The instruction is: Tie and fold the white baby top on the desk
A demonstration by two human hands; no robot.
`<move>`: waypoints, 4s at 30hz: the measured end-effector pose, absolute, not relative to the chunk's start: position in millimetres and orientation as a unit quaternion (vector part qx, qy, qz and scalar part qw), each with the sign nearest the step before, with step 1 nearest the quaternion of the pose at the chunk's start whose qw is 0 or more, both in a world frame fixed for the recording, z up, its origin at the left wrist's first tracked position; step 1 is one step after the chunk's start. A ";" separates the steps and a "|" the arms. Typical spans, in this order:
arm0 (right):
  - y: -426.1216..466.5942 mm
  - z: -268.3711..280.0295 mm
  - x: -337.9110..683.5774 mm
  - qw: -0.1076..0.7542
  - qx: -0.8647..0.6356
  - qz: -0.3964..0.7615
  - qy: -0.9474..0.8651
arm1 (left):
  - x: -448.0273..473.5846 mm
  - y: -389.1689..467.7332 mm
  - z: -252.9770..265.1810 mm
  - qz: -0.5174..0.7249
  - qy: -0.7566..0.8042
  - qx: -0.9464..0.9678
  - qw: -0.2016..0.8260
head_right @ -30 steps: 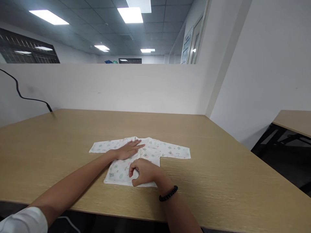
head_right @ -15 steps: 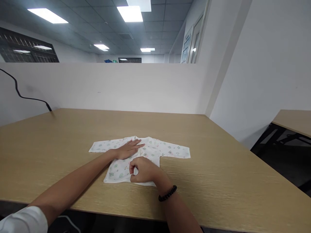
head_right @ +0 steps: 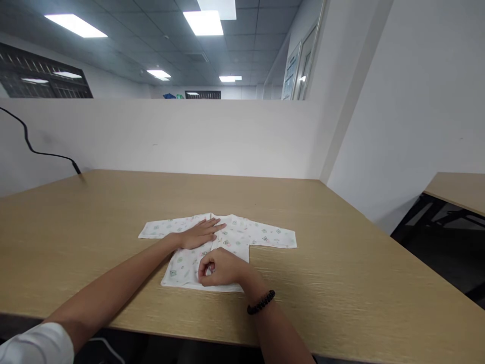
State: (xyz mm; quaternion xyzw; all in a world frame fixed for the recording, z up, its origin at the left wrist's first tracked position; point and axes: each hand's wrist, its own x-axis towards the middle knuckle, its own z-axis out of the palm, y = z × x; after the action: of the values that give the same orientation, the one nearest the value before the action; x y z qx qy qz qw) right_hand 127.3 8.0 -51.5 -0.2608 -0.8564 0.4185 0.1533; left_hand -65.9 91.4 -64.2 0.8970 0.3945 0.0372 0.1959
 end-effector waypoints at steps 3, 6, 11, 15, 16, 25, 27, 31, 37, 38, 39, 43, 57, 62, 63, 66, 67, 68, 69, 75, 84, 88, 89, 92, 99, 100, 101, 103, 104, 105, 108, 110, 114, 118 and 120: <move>9.4 -55.0 128.2 0.154 -0.262 0.410 -0.860 | -68.3 91.1 -60.9 0.049 0.368 0.902 0.221; 8.5 -54.7 127.6 0.153 -0.262 0.411 -0.860 | -74.6 94.5 -54.9 0.094 0.330 0.895 0.286; 17.0 -51.4 131.4 0.259 -0.304 0.367 -0.840 | -94.4 105.3 -40.2 0.219 0.283 0.792 0.495; 33.6 -55.4 145.6 0.314 -0.419 0.304 -0.796 | -108.6 106.1 -28.1 0.092 0.224 0.715 0.656; 36.6 -57.3 149.5 0.293 -0.424 0.308 -0.800 | -109.7 104.9 -25.4 0.006 0.200 0.708 0.677; 37.0 -57.2 168.3 0.145 -0.442 0.303 -0.832 | -91.0 94.9 -18.8 -0.329 0.151 0.645 0.673; 36.7 -53.0 172.9 0.111 -0.439 0.328 -0.829 | -90.4 94.1 -19.9 -0.296 0.154 0.646 0.687; 37.8 -48.1 181.5 0.068 -0.445 0.357 -0.818 | -90.8 95.6 -22.4 -0.287 0.144 0.646 0.693; 39.2 -43.3 193.7 0.038 -0.425 0.367 -0.826 | -95.8 99.1 -28.5 -0.320 0.127 0.651 0.677; 38.1 -40.6 195.3 0.037 -0.419 0.367 -0.830 | -97.0 99.0 -29.9 -0.297 0.133 0.656 0.681; 36.1 -37.2 196.1 0.038 -0.413 0.367 -0.833 | -97.7 98.8 -31.7 -0.261 0.139 0.664 0.686; 17.6 -24.2 187.4 0.054 -0.393 0.373 -0.839 | -87.9 98.5 -42.0 0.019 0.182 0.710 0.681; -15.2 -32.7 155.5 0.048 -0.409 0.326 -0.851 | -49.7 84.0 -74.1 0.118 0.355 0.909 0.185; -6.1 -15.8 157.2 -0.057 -0.359 0.424 -0.829 | -48.7 87.3 -75.3 0.075 0.353 0.918 0.166; -1.0 -13.1 158.6 -0.058 -0.344 0.439 -0.828 | -49.2 87.2 -74.3 0.069 0.349 0.920 0.165; 23.0 -10.0 166.1 0.053 -0.336 0.429 -0.836 | -50.3 84.0 -68.8 0.059 0.335 0.928 0.150; 33.1 -12.0 169.4 0.114 -0.362 0.396 -0.836 | -50.3 81.8 -66.5 0.058 0.332 0.931 0.142; 43.5 -16.2 173.1 0.180 -0.408 0.343 -0.826 | -50.2 79.3 -64.2 0.058 0.329 0.933 0.133; 53.6 -22.7 177.1 0.238 -0.470 0.274 -0.805 | -49.9 76.6 -62.1 0.055 0.325 0.936 0.125; 87.4 -78.3 202.9 0.178 -0.672 0.055 -0.717 | -51.8 75.6 -60.6 0.062 0.360 0.922 0.130; 83.8 -76.6 210.7 0.227 -0.672 0.011 -0.705 | -95.6 116.6 -59.1 0.152 0.627 0.760 0.074; 83.3 -73.7 206.2 0.288 -0.674 0.081 -0.676 | -103.5 119.4 -56.2 0.167 0.625 0.756 0.099; 83.4 -73.6 205.1 0.313 -0.676 0.104 -0.659 | -103.4 119.8 -56.4 0.176 0.626 0.752 0.105; 83.6 -73.9 203.0 0.403 -0.657 0.178 -0.612 | -101.6 121.2 -60.2 0.216 0.630 0.735 0.129; 86.5 -72.8 200.8 0.573 -0.563 0.305 -0.511 | -93.3 126.5 -72.0 0.383 0.586 0.675 0.232; 86.8 -70.4 199.8 0.602 -0.532 0.316 -0.506 | -91.5 127.1 -71.7 0.437 0.566 0.657 0.238; 86.7 -67.4 198.7 0.630 -0.496 0.323 -0.503 | -89.8 127.2 -70.7 0.492 0.544 0.638 0.236; 85.5 -60.5 196.6 0.678 -0.426 0.326 -0.502 | -87.1 125.5 -67.0 0.574 0.506 0.614 0.194; 84.5 -57.2 196.1 0.695 -0.398 0.325 -0.503 | -86.2 123.6 -64.8 0.592 0.493 0.617 0.160; 83.3 -54.4 196.0 0.707 -0.379 0.325 -0.501 | -85.8 121.2 -62.6 0.604 0.481 0.623 0.125; 80.5 -50.7 199.4 0.715 -0.367 0.344 -0.486 | -87.3 113.2 -58.0 0.613 0.449 0.648 0.040; 79.9 -51.9 203.4 0.711 -0.387 0.348 -0.474 | -90.9 109.2 -56.7 0.589 0.451 0.671 -0.010; 79.4 -57.0 207.8 0.679 -0.526 0.240 -0.453 | -100.4 106.9 -55.5 0.522 0.476 0.703 -0.082; 75.8 -61.4 203.4 0.497 -0.726 0.069 -0.470 | -102.8 106.7 -54.8 0.475 0.505 0.715 -0.097; 73.5 -62.7 200.8 0.433 -0.757 0.029 -0.489 | -99.6 104.8 -53.8 0.467 0.515 0.708 -0.125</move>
State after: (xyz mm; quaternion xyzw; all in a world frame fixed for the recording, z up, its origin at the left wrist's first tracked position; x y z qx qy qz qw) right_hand 200.8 73.5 -62.7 -0.7565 -0.4891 0.0292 0.4332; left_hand -99.6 104.8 -53.8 0.7083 0.5147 0.4668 -0.1247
